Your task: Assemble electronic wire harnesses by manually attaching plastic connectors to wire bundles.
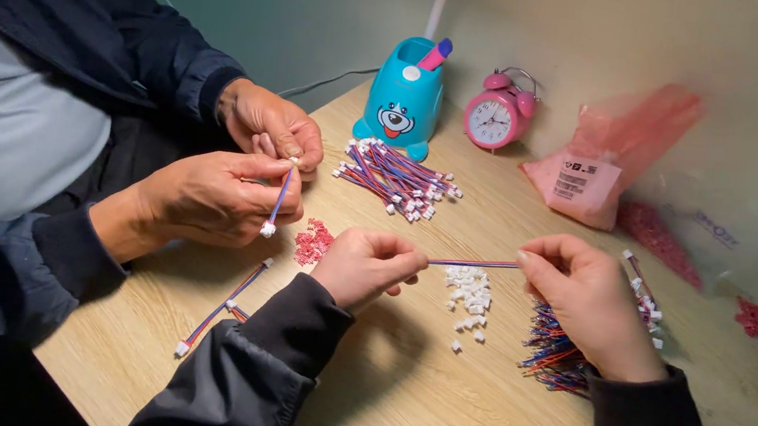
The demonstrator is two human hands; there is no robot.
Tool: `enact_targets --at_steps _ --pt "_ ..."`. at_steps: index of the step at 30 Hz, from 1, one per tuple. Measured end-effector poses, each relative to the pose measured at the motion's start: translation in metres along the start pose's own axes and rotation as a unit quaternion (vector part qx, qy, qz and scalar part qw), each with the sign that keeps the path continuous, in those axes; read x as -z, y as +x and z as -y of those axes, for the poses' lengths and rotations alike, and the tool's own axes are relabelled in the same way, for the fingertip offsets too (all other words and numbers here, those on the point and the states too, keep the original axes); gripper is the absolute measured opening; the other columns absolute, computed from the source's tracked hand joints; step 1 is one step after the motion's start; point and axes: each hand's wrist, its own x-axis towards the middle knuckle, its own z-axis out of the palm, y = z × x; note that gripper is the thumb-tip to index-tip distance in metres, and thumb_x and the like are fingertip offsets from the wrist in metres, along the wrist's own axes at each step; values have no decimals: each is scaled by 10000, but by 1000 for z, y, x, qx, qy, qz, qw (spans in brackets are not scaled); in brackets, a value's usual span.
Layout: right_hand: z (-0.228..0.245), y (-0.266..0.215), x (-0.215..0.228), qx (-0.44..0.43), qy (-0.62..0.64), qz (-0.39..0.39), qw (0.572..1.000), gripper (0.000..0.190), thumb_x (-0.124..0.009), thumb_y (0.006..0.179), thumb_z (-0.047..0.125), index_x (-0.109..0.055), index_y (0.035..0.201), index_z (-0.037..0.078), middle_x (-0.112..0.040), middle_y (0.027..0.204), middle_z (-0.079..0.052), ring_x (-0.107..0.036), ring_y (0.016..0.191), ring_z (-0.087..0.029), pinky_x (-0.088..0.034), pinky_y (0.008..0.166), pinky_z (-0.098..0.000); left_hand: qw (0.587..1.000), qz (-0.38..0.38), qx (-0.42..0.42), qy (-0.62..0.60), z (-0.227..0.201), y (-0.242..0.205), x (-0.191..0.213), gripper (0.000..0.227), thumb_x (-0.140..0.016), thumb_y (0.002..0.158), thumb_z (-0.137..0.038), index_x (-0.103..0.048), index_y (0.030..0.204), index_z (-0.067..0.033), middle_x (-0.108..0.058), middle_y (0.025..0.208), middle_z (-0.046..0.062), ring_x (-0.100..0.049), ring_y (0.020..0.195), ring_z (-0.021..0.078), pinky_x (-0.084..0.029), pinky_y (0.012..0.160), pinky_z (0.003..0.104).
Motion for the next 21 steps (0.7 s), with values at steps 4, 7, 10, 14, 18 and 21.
enact_targets --at_steps 4,7,10,14,18,21 --pt "27 12 -23 177 -307 22 935 133 -720 840 281 -772 959 252 -697 937 25 -676 905 -143 -521 803 -291 991 -39 -5 125 -3 4 14 163 -702 740 -379 -768 831 -261 -714 675 -68 -690 629 68 -532 641 189" --pt "39 23 -53 243 -317 107 911 116 -695 858 288 -773 935 251 -696 977 -3 -679 963 -199 -526 863 -316 976 -53 -20 210 -6 5 20 171 -674 753 -445 -755 848 -328 -706 692 -132 -692 700 47 -510 704 193" --pt "60 29 -77 168 -325 193 910 127 -664 860 296 -754 885 210 -705 853 -56 -692 871 -235 -541 798 -349 973 -68 -33 218 -4 8 26 170 -667 770 -460 -750 863 -344 -712 725 -143 -697 744 48 -515 736 206" --pt "71 39 -89 33 -258 235 937 173 -631 850 250 -704 781 110 -641 588 -33 -652 609 -130 -535 593 -265 994 -96 -43 35 15 27 28 145 -705 855 -373 -769 936 -272 -734 731 -79 -669 570 39 -539 561 179" --pt "45 62 -99 41 -181 193 964 165 -624 865 217 -691 803 79 -629 598 -69 -626 571 -147 -507 534 -268 972 -97 -53 -209 8 22 24 360 -704 892 -279 -644 1182 -74 -726 857 61 -652 556 79 -579 518 187" --pt "34 64 -104 30 -115 166 979 136 -623 859 168 -701 812 67 -635 618 -53 -609 543 -133 -488 497 -237 958 -110 -28 -264 17 25 22 333 -654 929 -224 -621 1185 -14 -725 895 112 -670 553 122 -605 506 252"
